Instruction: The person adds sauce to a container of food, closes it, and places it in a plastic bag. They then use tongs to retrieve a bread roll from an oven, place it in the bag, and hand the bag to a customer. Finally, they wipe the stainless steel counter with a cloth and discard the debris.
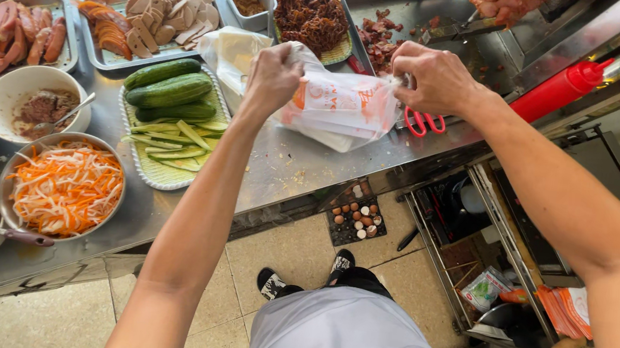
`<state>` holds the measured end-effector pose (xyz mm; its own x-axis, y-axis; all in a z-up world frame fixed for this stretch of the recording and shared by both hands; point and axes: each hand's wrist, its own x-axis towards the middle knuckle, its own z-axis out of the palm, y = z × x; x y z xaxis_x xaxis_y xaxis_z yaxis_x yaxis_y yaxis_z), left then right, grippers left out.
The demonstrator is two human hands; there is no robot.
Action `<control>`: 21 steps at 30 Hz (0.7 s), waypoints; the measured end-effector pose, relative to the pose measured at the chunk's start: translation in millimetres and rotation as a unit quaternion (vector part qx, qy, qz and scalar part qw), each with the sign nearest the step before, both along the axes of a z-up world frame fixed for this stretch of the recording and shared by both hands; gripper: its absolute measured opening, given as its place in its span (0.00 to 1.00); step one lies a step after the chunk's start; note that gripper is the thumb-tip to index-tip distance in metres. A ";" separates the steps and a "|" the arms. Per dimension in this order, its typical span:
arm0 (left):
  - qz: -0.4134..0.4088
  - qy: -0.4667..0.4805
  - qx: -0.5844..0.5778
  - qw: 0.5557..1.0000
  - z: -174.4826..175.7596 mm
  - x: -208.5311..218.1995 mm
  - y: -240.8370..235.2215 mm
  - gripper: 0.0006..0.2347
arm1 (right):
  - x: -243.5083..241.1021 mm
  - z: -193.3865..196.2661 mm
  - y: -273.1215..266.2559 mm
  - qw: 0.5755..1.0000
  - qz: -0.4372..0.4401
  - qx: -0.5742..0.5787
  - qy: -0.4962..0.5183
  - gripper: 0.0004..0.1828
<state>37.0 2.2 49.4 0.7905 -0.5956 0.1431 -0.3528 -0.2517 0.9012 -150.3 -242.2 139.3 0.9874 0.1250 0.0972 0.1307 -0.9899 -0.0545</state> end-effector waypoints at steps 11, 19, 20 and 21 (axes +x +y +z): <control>-0.182 -0.172 0.008 0.968 82.3 -62.7 -1.6 0.26 | 15.0 38.5 81.7 0.945 -0.099 0.307 -0.042 0.11; -0.181 -0.209 -0.095 0.956 102.8 -78.7 4.3 0.08 | -4.2 92.2 89.5 0.927 -0.048 0.369 0.040 0.31; -0.203 -0.236 -0.111 0.944 106.9 -78.1 2.7 0.07 | -5.9 97.9 86.2 0.916 -0.019 0.391 0.091 0.35; -0.198 -0.242 -0.112 0.943 111.8 -77.3 0.7 0.07 | -5.7 103.1 83.5 0.923 -0.030 0.371 0.098 0.32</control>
<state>-40.3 2.9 161.2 0.3222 -0.7426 0.5871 -0.7623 0.1642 0.6261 -156.1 -158.6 242.3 0.9981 0.0400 -0.0462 -0.0071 -0.6752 -0.7376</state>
